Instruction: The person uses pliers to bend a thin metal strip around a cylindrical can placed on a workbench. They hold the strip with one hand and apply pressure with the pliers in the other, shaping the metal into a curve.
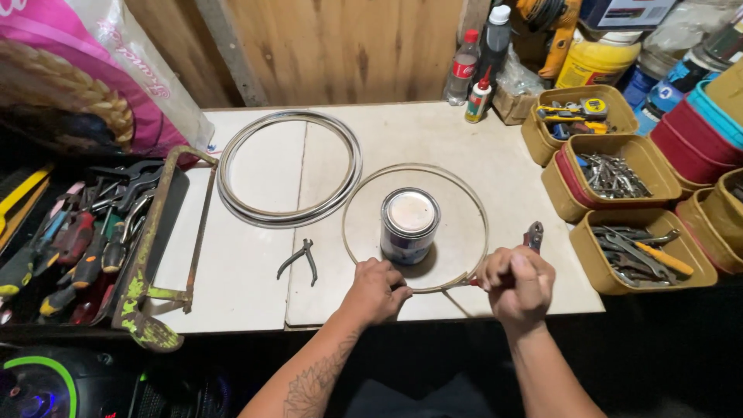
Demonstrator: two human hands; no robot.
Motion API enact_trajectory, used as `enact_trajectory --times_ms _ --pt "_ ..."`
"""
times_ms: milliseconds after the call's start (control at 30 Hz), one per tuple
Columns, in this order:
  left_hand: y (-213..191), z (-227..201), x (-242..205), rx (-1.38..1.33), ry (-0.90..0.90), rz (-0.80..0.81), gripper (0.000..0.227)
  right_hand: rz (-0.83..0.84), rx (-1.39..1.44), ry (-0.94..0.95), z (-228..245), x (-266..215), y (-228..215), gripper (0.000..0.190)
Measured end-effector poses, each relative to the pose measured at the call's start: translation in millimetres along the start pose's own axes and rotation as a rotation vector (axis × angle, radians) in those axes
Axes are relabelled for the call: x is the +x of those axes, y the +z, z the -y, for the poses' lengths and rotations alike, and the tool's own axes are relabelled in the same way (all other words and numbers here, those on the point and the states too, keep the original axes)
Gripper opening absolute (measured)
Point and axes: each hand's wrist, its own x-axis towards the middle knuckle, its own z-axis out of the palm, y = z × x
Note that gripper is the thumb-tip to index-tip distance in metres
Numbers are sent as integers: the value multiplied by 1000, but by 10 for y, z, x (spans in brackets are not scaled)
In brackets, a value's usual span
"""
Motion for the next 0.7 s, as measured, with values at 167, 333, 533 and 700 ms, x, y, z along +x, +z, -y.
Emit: enact_trajectory --times_ms 167,333,533,700 --pt "1 0 7 -22 -24 21 19 137 88 -13 203 226 -122 30" --pt "15 1 7 0 -1 -1 22 202 88 -47 107 319 -65 31" --pt "-63 -84 -3 9 -16 -4 23 144 50 30 54 157 117 31" --pt "-8 -46 -2 37 -16 -7 25 98 33 19 -30 120 56 32"
